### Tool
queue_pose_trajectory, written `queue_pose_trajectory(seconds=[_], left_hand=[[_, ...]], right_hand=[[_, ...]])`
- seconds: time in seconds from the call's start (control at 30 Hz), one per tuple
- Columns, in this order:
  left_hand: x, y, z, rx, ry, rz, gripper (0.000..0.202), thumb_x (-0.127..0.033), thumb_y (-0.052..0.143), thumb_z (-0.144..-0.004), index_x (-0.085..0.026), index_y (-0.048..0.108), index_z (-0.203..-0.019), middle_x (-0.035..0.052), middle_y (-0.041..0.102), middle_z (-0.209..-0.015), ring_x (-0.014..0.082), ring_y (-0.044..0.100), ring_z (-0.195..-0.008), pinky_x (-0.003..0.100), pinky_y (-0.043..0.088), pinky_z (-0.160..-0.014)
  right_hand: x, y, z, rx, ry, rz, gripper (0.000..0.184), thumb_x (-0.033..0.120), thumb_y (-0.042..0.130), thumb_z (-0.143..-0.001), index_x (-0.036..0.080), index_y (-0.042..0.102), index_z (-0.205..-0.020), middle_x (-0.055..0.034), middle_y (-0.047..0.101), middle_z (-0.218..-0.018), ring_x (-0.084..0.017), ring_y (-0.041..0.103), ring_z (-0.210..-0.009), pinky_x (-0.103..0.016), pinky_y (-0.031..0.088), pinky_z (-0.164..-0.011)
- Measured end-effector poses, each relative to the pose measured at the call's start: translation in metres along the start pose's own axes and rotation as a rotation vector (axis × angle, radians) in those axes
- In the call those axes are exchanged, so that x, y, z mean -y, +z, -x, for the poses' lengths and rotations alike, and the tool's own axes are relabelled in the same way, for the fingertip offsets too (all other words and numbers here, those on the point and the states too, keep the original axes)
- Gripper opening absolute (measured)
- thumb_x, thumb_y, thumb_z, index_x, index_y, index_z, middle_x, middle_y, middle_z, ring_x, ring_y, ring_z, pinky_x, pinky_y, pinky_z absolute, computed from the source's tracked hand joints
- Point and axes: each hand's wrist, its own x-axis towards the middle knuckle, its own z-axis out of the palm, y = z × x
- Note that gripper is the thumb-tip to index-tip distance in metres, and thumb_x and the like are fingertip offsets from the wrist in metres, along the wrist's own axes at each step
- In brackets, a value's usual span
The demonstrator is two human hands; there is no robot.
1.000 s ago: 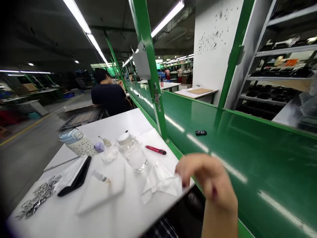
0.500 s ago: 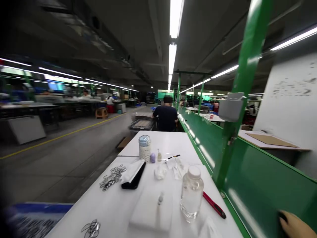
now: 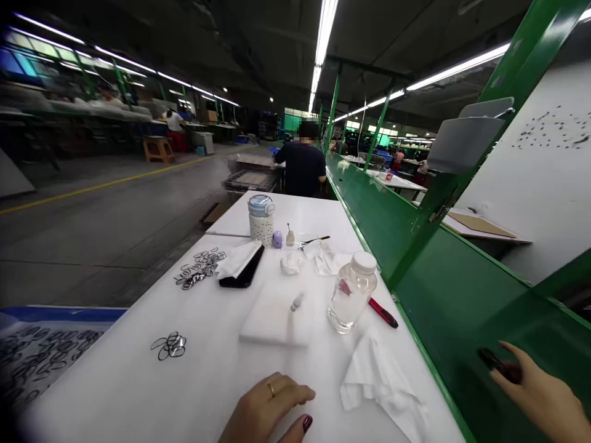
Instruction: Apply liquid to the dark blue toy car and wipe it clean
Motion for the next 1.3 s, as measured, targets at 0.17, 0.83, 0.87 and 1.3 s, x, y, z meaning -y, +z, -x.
queue_pose_trajectory(seconds=[0.17,0.83,0.87,1.3], left_hand=[[-0.005,0.001,0.001,-0.005,-0.109,-0.078,0.089,-0.027,0.080,-0.060,-0.018,0.043,-0.140,0.0152,0.060,-0.127,0.0338,0.059,-0.111,0.049,0.052,-0.093],[-0.014,-0.005,0.007,-0.136,-0.225,-0.116,0.054,-0.023,0.075,-0.053,-0.021,0.066,-0.106,0.0083,0.065,-0.106,0.0296,0.060,-0.096,0.045,0.054,-0.085],[-0.015,-0.005,0.007,-0.152,-0.217,-0.115,0.052,-0.023,0.075,-0.053,-0.022,0.067,-0.105,0.0080,0.066,-0.105,0.0294,0.061,-0.095,0.045,0.054,-0.084],[-0.026,-0.012,-0.006,-0.156,-0.412,0.029,0.033,-0.038,0.074,-0.069,-0.026,0.074,-0.100,0.0023,0.068,-0.095,0.0236,0.063,-0.088,0.037,0.050,-0.077]], right_hand=[[0.121,0.028,0.064,0.518,-0.194,-0.264,0.057,0.035,0.061,-0.078,0.030,0.048,-0.133,-0.0096,0.070,-0.103,-0.026,0.069,-0.090,-0.041,0.057,-0.079],[0.251,0.117,0.027,0.920,-0.379,-0.803,0.036,0.050,0.043,-0.096,0.020,0.059,-0.085,-0.0083,0.068,-0.101,-0.025,0.057,-0.118,-0.042,0.045,-0.098],[0.249,0.117,0.029,0.934,-0.380,-0.821,0.036,0.051,0.045,-0.095,0.020,0.060,-0.085,-0.0085,0.068,-0.104,-0.026,0.053,-0.125,-0.044,0.042,-0.103],[0.239,0.073,0.075,0.688,-0.130,-1.492,0.024,0.033,0.063,-0.087,0.032,0.064,-0.110,-0.0011,0.053,-0.078,-0.016,0.050,-0.071,-0.031,0.045,-0.068]])
